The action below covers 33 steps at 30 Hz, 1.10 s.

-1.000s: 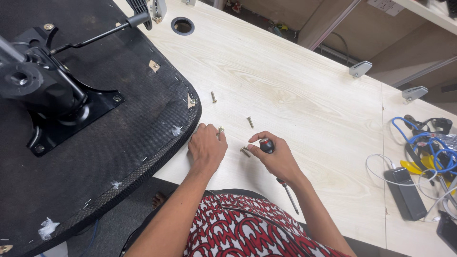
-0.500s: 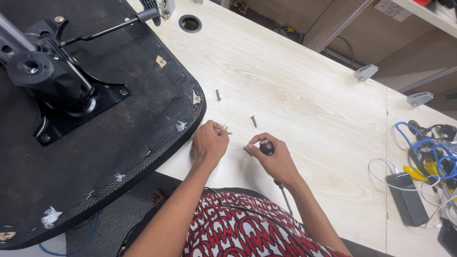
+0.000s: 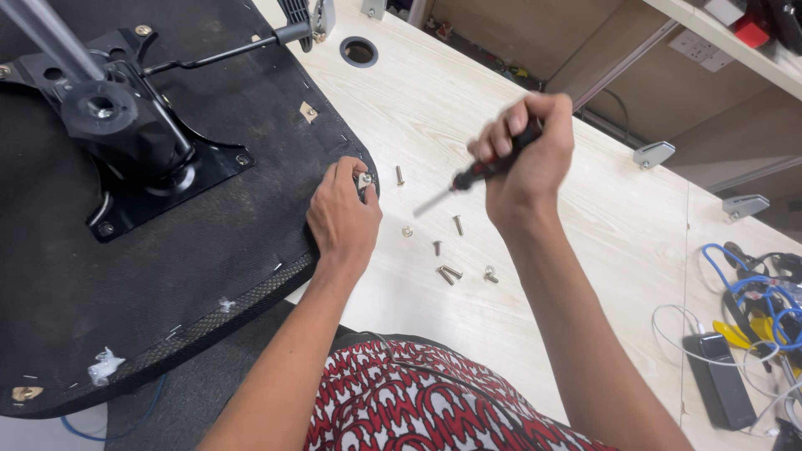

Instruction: The person uses a screwdriver to loosen and remove screws from the underside of an office chair seat. The screws are placed on the table as they are removed.

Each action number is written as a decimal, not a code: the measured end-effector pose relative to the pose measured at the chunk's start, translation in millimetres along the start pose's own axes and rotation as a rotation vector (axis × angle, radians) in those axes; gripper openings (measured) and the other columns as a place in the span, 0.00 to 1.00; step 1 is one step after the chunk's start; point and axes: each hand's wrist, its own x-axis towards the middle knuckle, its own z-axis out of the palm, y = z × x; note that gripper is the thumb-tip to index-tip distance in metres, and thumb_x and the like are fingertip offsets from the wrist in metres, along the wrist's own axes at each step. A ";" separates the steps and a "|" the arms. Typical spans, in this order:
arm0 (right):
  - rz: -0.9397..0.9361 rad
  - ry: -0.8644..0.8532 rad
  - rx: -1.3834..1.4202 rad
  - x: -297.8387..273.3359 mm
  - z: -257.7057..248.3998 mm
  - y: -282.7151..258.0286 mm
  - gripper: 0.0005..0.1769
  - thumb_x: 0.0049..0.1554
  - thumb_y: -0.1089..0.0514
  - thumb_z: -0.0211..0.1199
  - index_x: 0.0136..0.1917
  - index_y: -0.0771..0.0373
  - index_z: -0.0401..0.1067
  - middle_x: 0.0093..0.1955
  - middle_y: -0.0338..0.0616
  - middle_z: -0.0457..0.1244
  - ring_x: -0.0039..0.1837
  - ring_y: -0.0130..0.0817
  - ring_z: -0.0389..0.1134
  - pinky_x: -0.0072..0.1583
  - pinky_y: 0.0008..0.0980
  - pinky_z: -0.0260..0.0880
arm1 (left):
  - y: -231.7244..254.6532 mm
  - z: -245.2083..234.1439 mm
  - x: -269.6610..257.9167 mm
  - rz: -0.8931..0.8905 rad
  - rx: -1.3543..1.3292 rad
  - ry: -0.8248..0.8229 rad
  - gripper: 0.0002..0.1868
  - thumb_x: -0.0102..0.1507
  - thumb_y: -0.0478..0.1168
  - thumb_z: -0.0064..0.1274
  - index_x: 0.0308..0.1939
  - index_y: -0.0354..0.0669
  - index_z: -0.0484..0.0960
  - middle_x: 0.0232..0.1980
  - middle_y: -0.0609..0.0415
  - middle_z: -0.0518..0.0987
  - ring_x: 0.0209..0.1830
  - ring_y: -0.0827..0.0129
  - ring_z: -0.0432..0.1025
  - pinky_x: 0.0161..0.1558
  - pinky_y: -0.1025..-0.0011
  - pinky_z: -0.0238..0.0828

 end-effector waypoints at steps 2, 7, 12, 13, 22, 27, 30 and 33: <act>-0.104 -0.064 0.068 16.5 20.0 4.4 0.17 0.63 0.50 0.47 0.33 0.52 0.57 0.27 0.35 0.49 0.32 0.30 0.49 0.38 0.34 0.55 | -2.1 -3.8 6.9 -0.032 -0.011 -0.066 0.16 0.57 0.35 0.65 0.47 0.41 0.79 0.45 0.50 0.83 0.41 0.62 0.80 0.42 0.67 0.78; -0.097 -0.129 0.112 34.1 49.6 29.9 0.18 0.61 0.51 0.43 0.31 0.54 0.57 0.24 0.37 0.49 0.30 0.31 0.50 0.37 0.34 0.59 | -4.2 -6.6 12.2 -0.048 -0.046 -0.113 0.13 0.57 0.38 0.66 0.43 0.45 0.80 0.42 0.55 0.85 0.41 0.64 0.81 0.44 0.64 0.77; -0.078 -0.116 0.096 30.7 54.7 50.5 0.17 0.61 0.53 0.40 0.31 0.55 0.55 0.24 0.37 0.48 0.29 0.31 0.50 0.36 0.33 0.59 | -6.9 -9.3 11.7 -0.045 -0.049 -0.125 0.11 0.59 0.40 0.65 0.41 0.46 0.79 0.38 0.58 0.85 0.37 0.67 0.81 0.41 0.65 0.76; -0.091 -0.098 0.089 31.1 55.3 52.7 0.17 0.61 0.53 0.40 0.31 0.55 0.55 0.25 0.37 0.48 0.29 0.31 0.50 0.36 0.33 0.59 | -7.6 -10.0 12.0 -0.054 -0.048 -0.136 0.11 0.59 0.40 0.65 0.42 0.46 0.79 0.37 0.58 0.85 0.36 0.68 0.81 0.41 0.65 0.76; -0.175 -0.073 -0.020 29.3 61.8 57.1 0.18 0.62 0.54 0.41 0.30 0.55 0.56 0.24 0.37 0.50 0.28 0.28 0.50 0.33 0.31 0.58 | -9.9 -9.3 11.8 -0.061 -0.045 -0.156 0.11 0.59 0.41 0.65 0.42 0.47 0.79 0.37 0.59 0.84 0.35 0.69 0.80 0.41 0.65 0.75; -0.274 -0.018 -0.013 29.1 71.9 62.8 0.18 0.62 0.57 0.42 0.30 0.57 0.58 0.26 0.38 0.52 0.28 0.26 0.52 0.31 0.29 0.58 | -11.8 -9.7 11.8 -0.051 -0.061 -0.157 0.12 0.59 0.41 0.65 0.42 0.46 0.79 0.38 0.60 0.84 0.36 0.68 0.80 0.42 0.64 0.75; -0.278 -0.049 -0.008 29.0 74.5 64.5 0.19 0.62 0.58 0.43 0.30 0.58 0.58 0.26 0.38 0.53 0.28 0.26 0.52 0.31 0.29 0.57 | -11.5 -11.2 12.1 -0.065 -0.072 -0.178 0.11 0.59 0.41 0.65 0.42 0.46 0.79 0.37 0.59 0.84 0.35 0.68 0.80 0.41 0.65 0.75; -0.290 -0.132 -0.012 30.1 76.1 64.8 0.19 0.62 0.58 0.44 0.29 0.58 0.57 0.25 0.38 0.52 0.27 0.26 0.51 0.31 0.29 0.56 | -11.0 -11.6 12.8 -0.067 -0.080 -0.176 0.11 0.60 0.41 0.65 0.41 0.46 0.79 0.36 0.60 0.84 0.34 0.69 0.80 0.40 0.65 0.75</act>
